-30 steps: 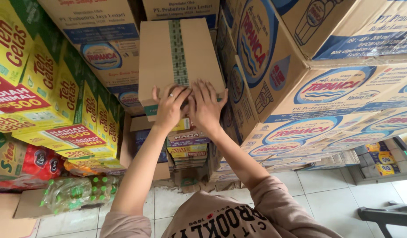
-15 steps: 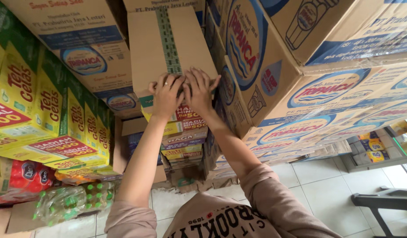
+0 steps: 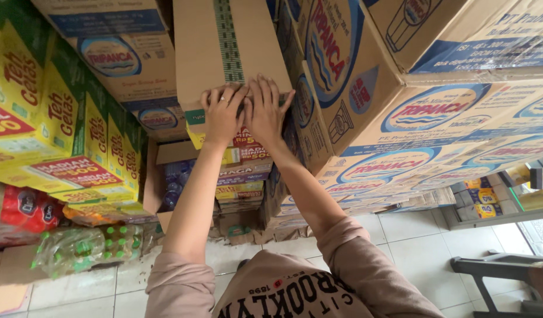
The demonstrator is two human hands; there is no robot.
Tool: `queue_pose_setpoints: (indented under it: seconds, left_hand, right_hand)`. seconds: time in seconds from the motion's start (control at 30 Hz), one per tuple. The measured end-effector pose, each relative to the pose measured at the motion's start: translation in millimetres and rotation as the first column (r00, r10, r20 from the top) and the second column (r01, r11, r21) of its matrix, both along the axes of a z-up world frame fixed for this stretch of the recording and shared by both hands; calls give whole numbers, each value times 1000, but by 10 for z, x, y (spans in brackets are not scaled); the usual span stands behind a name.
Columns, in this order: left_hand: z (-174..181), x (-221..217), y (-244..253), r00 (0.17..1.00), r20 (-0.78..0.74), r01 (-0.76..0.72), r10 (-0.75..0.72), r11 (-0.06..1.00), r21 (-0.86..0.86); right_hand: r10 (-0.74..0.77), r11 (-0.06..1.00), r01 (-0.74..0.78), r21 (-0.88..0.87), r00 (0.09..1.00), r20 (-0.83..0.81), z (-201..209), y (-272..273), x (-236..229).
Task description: The person repeatedly picks up cardboard boxes from a pile on the floor and stacks them onto a higher pile against a wall. The person handles boxes labeled Rio and Vitamin Orange, lifting them one at a time and placing them in a stack.
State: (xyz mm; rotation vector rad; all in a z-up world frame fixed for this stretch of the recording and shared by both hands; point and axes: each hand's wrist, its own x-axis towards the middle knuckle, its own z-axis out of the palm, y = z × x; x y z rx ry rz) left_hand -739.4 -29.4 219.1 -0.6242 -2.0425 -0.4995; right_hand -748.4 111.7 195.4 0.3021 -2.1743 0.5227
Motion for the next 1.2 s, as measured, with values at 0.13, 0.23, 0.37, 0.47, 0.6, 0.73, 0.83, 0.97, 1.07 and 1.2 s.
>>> queue_pose_setpoints:
  seconds: [0.13, 0.23, 0.37, 0.47, 0.6, 0.73, 0.83, 0.97, 1.07, 1.2]
  left_hand:
    - [-65, 91, 135, 985, 35, -165, 167, 985, -60]
    - [-98, 163, 207, 954, 63, -280, 294, 945, -169]
    - [-135, 275, 314, 885, 41, -432, 463, 852, -295]
    - [-130, 375, 373, 891, 101, -409, 443, 879, -247]
    - [-152, 545, 401, 898, 110, -397, 427, 891, -222]
    - [-252, 748, 413, 871, 203, -374, 448, 871, -318]
    - [-368, 917, 399, 827, 262, -382, 497, 839, -386]
    - [-520, 1065, 440, 783, 337, -384, 523, 833, -399]
    - [-623, 1216, 473, 756, 375, -387, 537, 828, -404]
    - [-679, 1517, 536, 723, 431, -413, 541, 837, -359]
  right_hand:
    - [11, 1000, -12, 23, 998, 57, 37, 29, 86]
    - [-29, 996, 20, 81, 994, 105, 32, 13, 179]
    - [-16, 991, 1, 136, 994, 110, 17, 30, 336]
    - [23, 987, -52, 149, 981, 191, 50, 106, 417]
    - [75, 981, -123, 150, 954, 291, 3, 191, 451]
    - [184, 965, -242, 102, 899, 397, -235, 234, 478]
    - [237, 942, -321, 94, 839, 490, -446, 240, 563]
    - [251, 930, -351, 107, 821, 512, -613, 265, 739]
    - [287, 917, -383, 116, 831, 476, -643, 303, 868]
    - [425, 880, -476, -16, 769, 477, -647, 354, 1075]
